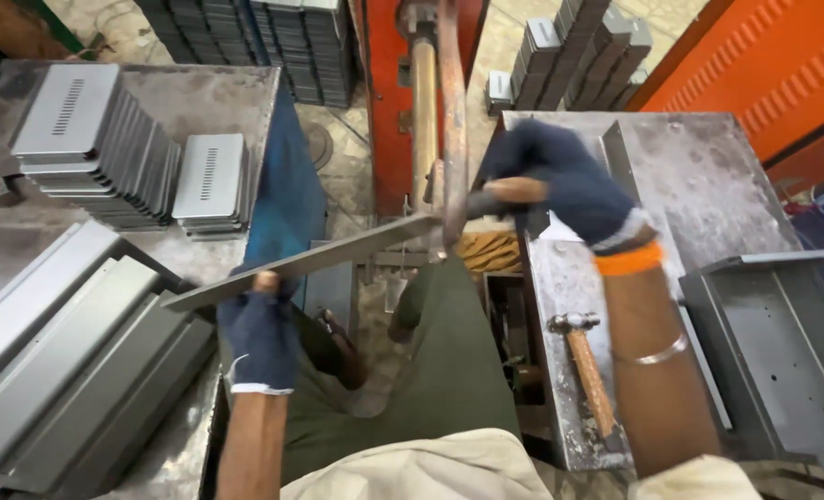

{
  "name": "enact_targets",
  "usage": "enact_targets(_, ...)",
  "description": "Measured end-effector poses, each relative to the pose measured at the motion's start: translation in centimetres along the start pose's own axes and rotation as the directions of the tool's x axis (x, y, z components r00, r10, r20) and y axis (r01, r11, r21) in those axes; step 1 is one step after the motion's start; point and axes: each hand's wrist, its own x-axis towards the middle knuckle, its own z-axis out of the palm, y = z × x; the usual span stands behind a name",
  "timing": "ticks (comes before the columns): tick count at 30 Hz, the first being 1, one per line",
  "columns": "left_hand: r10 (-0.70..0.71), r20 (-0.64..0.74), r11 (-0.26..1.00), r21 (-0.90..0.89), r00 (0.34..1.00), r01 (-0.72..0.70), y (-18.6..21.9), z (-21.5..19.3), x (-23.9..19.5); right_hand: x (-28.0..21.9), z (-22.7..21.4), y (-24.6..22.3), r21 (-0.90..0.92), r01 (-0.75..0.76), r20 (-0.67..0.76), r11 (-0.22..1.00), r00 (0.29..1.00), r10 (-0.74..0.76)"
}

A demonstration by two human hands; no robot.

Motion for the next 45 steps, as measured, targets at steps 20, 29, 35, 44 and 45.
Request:
enact_targets(20,-0.097,0.195,0.995,0.022,0.976,0.094,-2.8,6.5,4.1,-11.2,3.0,-0.2,-0.102,-0.052,-0.37,0.993,0.929,0.011)
enact_targets(29,-0.28,0.69,0.899,0.432,0.668,-0.07,-1.7,16.8,1.4,-16.7,2.4,5.7,-0.13,-0.359,-0.366,0.924,0.884,0.292)
enact_targets(35,-0.28,0.475,0.822,0.568,0.834,-0.048,-1.8,12.4,1.5,-21.0,2.4,13.0,-0.022,-0.492,-0.673,0.87,0.651,0.351)
enact_targets(44,-0.404,0.241,0.669,0.736,0.883,0.105,-5.8,6.5,1.7,-14.8,-9.9,23.3,-0.318,-0.856,-0.831,0.408,0.459,0.314)
enact_targets(45,-0.424,0.228,0.652,0.749,0.877,0.12,-6.3,6.4,1.5,-13.4,-10.7,23.8,-0.377,-0.856,-0.827,0.353,0.483,0.288)
